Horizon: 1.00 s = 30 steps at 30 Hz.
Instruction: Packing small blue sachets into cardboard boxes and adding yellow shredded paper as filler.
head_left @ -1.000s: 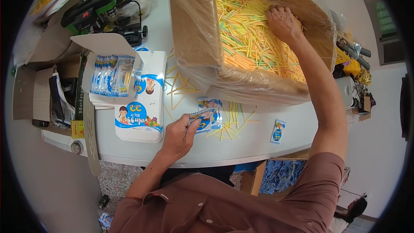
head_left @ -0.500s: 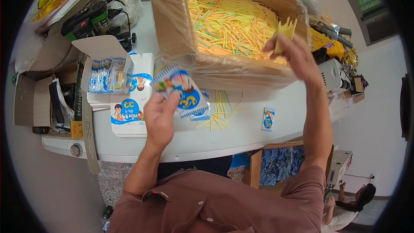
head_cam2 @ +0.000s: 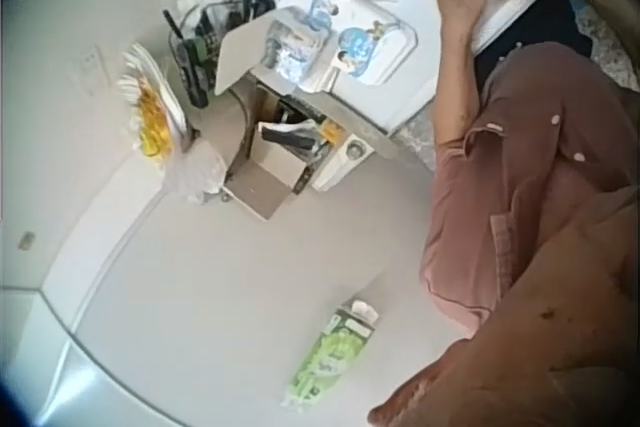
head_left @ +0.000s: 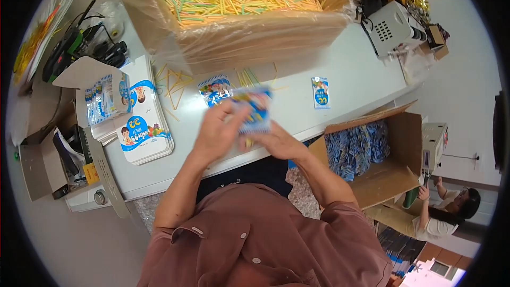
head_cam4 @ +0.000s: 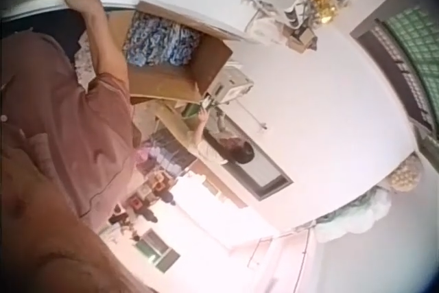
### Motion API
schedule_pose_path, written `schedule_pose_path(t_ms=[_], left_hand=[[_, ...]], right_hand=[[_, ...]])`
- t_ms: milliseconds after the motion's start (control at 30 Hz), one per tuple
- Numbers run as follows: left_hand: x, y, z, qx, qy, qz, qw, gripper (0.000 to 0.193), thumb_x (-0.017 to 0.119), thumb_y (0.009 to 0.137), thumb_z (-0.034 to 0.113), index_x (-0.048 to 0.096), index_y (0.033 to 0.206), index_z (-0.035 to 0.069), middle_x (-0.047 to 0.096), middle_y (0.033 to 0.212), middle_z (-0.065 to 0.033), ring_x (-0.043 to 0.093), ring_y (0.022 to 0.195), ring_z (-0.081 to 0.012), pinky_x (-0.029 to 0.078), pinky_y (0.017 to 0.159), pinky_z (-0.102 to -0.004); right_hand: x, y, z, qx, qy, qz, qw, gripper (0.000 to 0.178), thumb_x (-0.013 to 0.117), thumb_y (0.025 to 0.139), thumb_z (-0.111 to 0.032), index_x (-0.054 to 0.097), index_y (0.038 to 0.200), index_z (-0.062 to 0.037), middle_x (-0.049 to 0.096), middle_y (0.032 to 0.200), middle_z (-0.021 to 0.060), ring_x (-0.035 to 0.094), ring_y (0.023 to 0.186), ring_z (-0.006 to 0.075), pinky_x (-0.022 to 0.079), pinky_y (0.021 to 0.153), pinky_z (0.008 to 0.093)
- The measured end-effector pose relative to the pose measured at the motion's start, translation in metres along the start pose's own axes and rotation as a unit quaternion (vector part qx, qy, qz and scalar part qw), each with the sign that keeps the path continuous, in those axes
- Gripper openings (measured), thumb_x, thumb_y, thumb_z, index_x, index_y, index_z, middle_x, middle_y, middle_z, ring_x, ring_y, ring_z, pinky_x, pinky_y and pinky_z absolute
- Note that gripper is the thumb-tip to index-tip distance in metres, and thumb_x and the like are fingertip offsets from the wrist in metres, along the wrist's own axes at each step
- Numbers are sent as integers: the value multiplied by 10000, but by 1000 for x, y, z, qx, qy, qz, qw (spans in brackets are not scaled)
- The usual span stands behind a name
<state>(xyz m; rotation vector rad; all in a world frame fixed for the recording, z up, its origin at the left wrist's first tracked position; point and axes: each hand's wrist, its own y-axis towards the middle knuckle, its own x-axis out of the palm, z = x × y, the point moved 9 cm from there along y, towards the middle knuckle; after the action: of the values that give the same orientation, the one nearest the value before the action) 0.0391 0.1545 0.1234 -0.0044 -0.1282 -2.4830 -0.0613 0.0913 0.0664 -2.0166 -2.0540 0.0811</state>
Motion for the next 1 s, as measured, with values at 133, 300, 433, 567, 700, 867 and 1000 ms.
schedule_pose_path(t_ms=[133,300,433,567,700,867,1000], left_hand=[[-40,-7,-24,-55,-98,151,982,150,642,965,110,668,922,-32,686,822,-27,566,737,-20,456,635,-188],[-46,-16,-55,-102,-163,188,963,167,697,933,110,694,988,-48,708,841,-39,591,707,-32,461,624,-183],[-44,-23,-63,-149,-171,215,950,173,706,923,108,698,976,-57,709,823,-43,603,691,-47,468,619,-190],[-37,-25,-74,-149,-99,156,972,173,732,900,136,724,881,-35,688,755,-25,556,655,-39,423,586,-195],[-24,-25,-68,-144,-6,76,987,196,730,893,159,726,826,-26,638,680,8,501,632,-42,383,565,-219],[-17,-32,-71,-159,53,-23,986,174,695,909,149,733,909,-21,666,706,-23,529,669,-57,417,611,-231],[-9,-37,-58,-143,34,-45,988,178,679,922,149,734,961,-15,695,755,-48,570,707,-71,457,656,-245]], right_hand=[[-86,-39,-12,-119,-163,328,923,226,458,1042,-185,538,1129,7,667,1083,121,613,1046,176,443,984,315],[-124,-47,24,-116,-227,392,884,204,463,1042,-152,526,1149,10,664,1123,135,612,1074,195,436,999,323],[-126,-48,32,-107,-197,394,891,183,466,1037,-131,538,1136,6,666,1134,141,613,1069,196,439,997,325],[-133,-54,24,-133,-156,433,878,184,459,1036,-139,546,1114,3,670,1133,144,616,1058,193,434,1003,319],[-125,-44,4,-234,178,370,881,167,463,1046,-179,525,1117,-41,676,1093,154,613,1156,311,396,1100,447],[-83,-21,-52,-273,221,264,898,163,460,1049,-184,500,1140,-55,674,1098,174,589,1199,369,371,1119,518],[-49,-5,-80,-290,220,202,909,160,442,1055,-183,487,1158,-70,673,1093,191,581,1212,387,360,1118,517]])
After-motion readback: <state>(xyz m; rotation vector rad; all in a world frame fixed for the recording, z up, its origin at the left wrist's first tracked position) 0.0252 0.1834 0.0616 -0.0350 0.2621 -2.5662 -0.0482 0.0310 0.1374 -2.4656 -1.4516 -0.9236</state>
